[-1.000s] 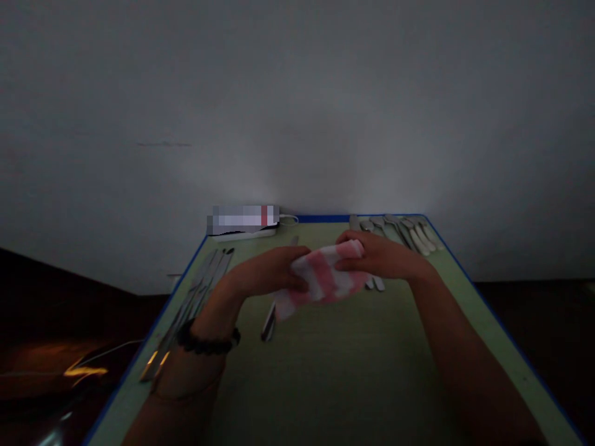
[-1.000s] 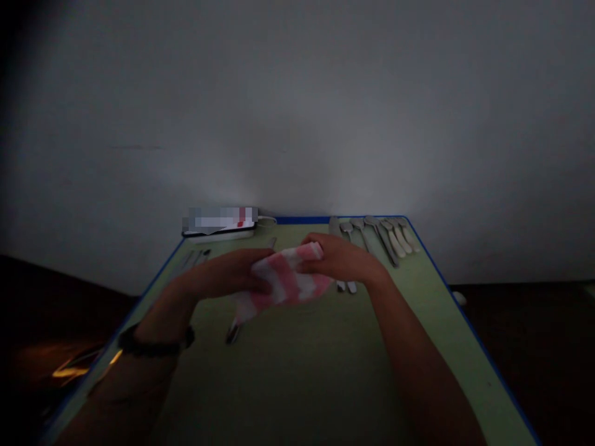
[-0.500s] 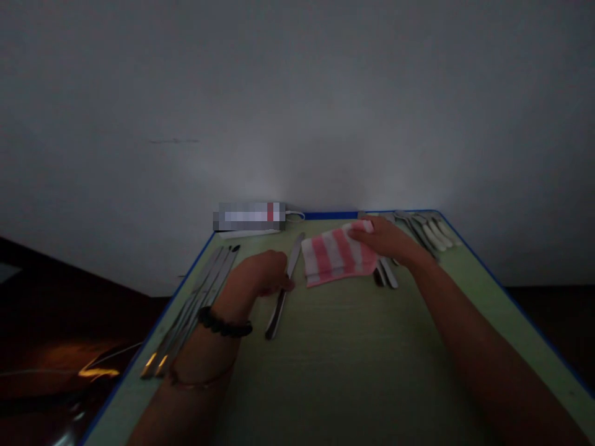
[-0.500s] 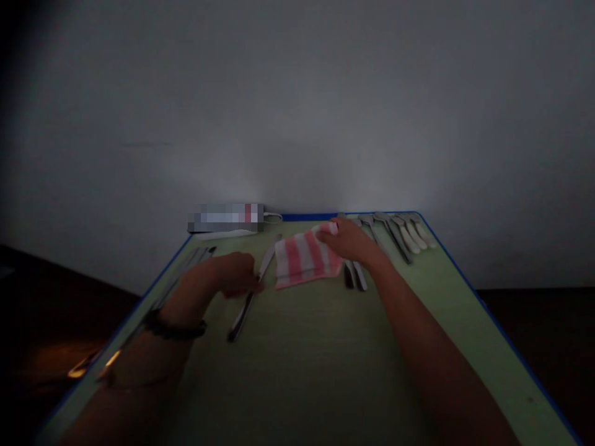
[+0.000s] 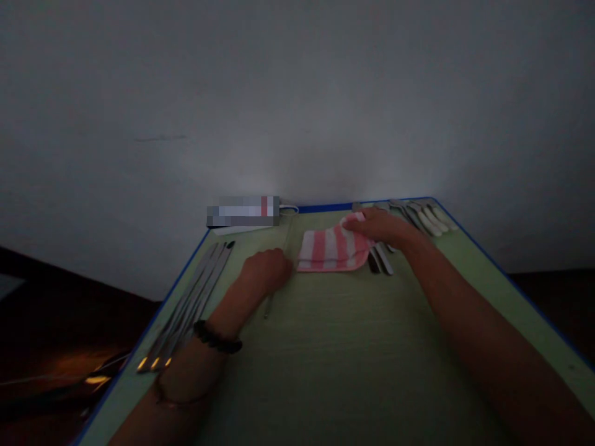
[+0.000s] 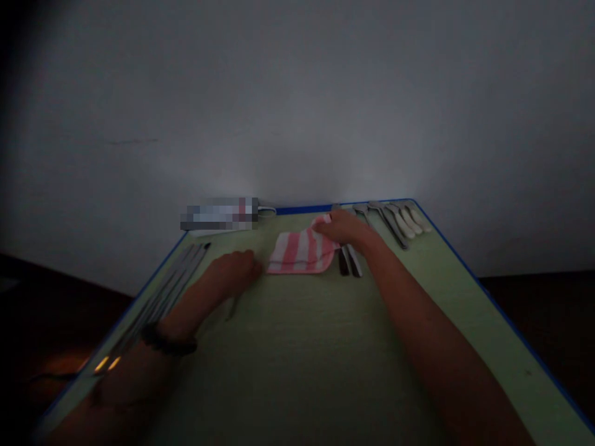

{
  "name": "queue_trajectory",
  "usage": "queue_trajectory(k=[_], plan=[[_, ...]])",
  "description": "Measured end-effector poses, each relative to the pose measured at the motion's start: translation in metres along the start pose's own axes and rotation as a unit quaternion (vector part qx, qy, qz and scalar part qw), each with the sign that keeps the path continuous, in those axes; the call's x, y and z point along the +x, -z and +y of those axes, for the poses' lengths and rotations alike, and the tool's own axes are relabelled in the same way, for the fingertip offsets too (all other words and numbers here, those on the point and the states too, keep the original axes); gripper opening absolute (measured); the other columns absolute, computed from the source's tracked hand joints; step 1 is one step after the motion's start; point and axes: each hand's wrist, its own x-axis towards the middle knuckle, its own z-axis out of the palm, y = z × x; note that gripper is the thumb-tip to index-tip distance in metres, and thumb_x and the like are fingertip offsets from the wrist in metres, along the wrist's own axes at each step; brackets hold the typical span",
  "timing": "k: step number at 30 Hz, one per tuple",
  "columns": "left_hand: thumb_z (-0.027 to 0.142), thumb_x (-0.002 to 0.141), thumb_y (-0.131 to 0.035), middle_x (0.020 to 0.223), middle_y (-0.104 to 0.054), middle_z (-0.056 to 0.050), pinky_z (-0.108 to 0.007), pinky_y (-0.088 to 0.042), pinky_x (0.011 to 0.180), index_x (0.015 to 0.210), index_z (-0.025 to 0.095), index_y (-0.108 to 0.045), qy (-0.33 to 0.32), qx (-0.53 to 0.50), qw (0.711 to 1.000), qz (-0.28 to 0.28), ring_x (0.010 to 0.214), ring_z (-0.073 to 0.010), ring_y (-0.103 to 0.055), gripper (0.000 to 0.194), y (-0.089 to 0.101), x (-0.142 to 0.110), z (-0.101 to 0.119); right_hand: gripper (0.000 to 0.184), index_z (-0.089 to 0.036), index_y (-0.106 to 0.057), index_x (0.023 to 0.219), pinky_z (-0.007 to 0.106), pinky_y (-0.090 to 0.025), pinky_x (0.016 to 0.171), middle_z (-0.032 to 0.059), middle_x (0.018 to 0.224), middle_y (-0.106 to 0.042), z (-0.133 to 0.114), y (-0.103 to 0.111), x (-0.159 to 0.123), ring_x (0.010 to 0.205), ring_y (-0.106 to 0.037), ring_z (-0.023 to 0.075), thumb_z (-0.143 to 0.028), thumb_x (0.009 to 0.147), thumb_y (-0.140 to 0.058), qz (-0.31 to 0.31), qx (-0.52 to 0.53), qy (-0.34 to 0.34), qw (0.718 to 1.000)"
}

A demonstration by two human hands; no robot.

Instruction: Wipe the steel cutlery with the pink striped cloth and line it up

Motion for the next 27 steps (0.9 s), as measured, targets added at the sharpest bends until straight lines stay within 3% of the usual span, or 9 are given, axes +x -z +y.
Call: queue_trajectory(k=[2, 5, 11, 13, 16, 18, 20, 23, 27], plan=[[0.035, 0.087, -0.031, 0.092, -0.066, -0.024, -0.042, -0.044, 0.072, 0.094, 0.010, -0.060, -0.005, 0.020, 1.000, 0.015, 0.088, -0.0343, -0.063, 0.039, -0.002, -0.007, -0.003, 0.017, -0.020, -0.058, 0.057, 0.028, -0.036, 0.051, 0.0006, 0.053, -0.054, 0.001, -0.007, 0.003, 0.051, -0.046, 0.0132, -0.029, 0.069, -0.066, -0.019, -0.034, -0.033, 0.999], [0.039, 0.092, -0.023, 0.085, -0.068, -0.013, -0.032, -0.043, 0.068, 0.091, 0.017, -0.057, -0.045, -0.004, 0.998, 0.037, 0.079, -0.0248, -0.064, 0.041, -0.009, -0.015, -0.001, 0.012, -0.019, -0.059, 0.064, 0.030, -0.040, 0.053, 0.0032, 0.061, -0.058, 0.004, -0.025, 0.005, 0.053, -0.049, 0.0142, -0.027, 0.072, -0.063, -0.058, 0.071, -0.088, 0.992], [0.043, 0.091, -0.028, 0.060, -0.060, -0.001, -0.025, -0.039, 0.053, 0.073, 0.021, -0.048, -0.052, -0.239, 0.966, 0.087, 0.057, -0.0171, -0.058, 0.035, -0.021, -0.018, 0.005, 0.009, -0.018, -0.059, 0.078, 0.032, -0.050, 0.064, 0.0046, 0.072, -0.063, 0.007, -0.065, 0.005, 0.062, -0.058, 0.0149, -0.026, 0.078, -0.055, -0.079, 0.314, -0.126, 0.938], [0.046, 0.089, -0.030, 0.050, -0.053, 0.004, -0.024, -0.039, 0.046, 0.076, 0.021, -0.046, -0.051, -0.400, 0.913, 0.058, 0.046, -0.0148, -0.054, 0.032, -0.021, -0.019, 0.004, 0.008, -0.018, -0.058, 0.078, 0.031, -0.051, 0.069, 0.0047, 0.074, -0.065, 0.006, -0.072, 0.005, 0.064, -0.060, 0.0144, -0.025, 0.076, -0.058, -0.067, 0.373, -0.125, 0.917], [0.050, 0.088, -0.033, 0.040, -0.038, 0.011, -0.020, -0.033, 0.035, 0.088, 0.022, -0.045, -0.069, -0.602, 0.795, 0.033, 0.032, -0.0111, -0.042, 0.031, -0.019, -0.022, 0.005, 0.011, -0.018, -0.058, 0.082, 0.030, -0.051, 0.072, 0.0051, 0.079, -0.066, 0.007, -0.081, 0.005, 0.071, -0.062, 0.0156, -0.027, 0.076, -0.058, -0.040, 0.412, -0.115, 0.903], [0.050, 0.087, -0.034, 0.040, -0.030, 0.012, -0.017, -0.027, 0.032, 0.092, 0.022, -0.047, -0.067, -0.676, 0.733, 0.025, 0.028, -0.0080, -0.032, 0.031, -0.018, -0.021, 0.004, 0.013, -0.017, -0.059, 0.084, 0.030, -0.051, 0.073, 0.0057, 0.079, -0.067, 0.010, -0.088, 0.004, 0.075, -0.063, 0.0169, -0.027, 0.075, -0.058, -0.029, 0.440, -0.102, 0.892], [0.046, 0.086, -0.036, 0.044, -0.030, 0.011, -0.016, -0.024, 0.031, 0.096, 0.020, -0.051, -0.050, -0.726, 0.685, -0.032, 0.030, -0.0067, -0.029, 0.031, -0.018, -0.017, 0.002, 0.014, -0.016, -0.059, 0.084, 0.030, -0.051, 0.073, 0.0053, 0.077, -0.068, 0.012, -0.095, 0.003, 0.075, -0.064, 0.0170, -0.026, 0.074, -0.060, -0.019, 0.463, -0.090, 0.882], [0.033, 0.080, -0.045, 0.053, -0.040, 0.007, -0.016, -0.029, 0.033, 0.110, 0.015, -0.051, -0.060, -0.765, 0.629, -0.128, 0.040, -0.0081, -0.039, 0.035, -0.021, -0.007, -0.003, 0.013, -0.015, -0.060, 0.083, 0.029, -0.051, 0.072, 0.0033, 0.074, -0.067, 0.016, -0.101, 0.003, 0.068, -0.063, 0.0153, -0.025, 0.073, -0.061, 0.011, 0.504, -0.085, 0.859], [0.017, 0.074, -0.052, 0.065, -0.046, 0.006, -0.015, -0.030, 0.036, 0.136, 0.025, -0.029, -0.114, -0.775, 0.613, -0.102, 0.045, -0.0077, -0.042, 0.067, -0.030, 0.003, -0.008, 0.015, -0.015, -0.060, 0.086, 0.029, -0.051, 0.072, 0.0036, 0.078, -0.068, 0.019, -0.101, 0.006, 0.070, -0.063, 0.0156, -0.026, 0.075, -0.061, 0.009, 0.553, -0.079, 0.829]])
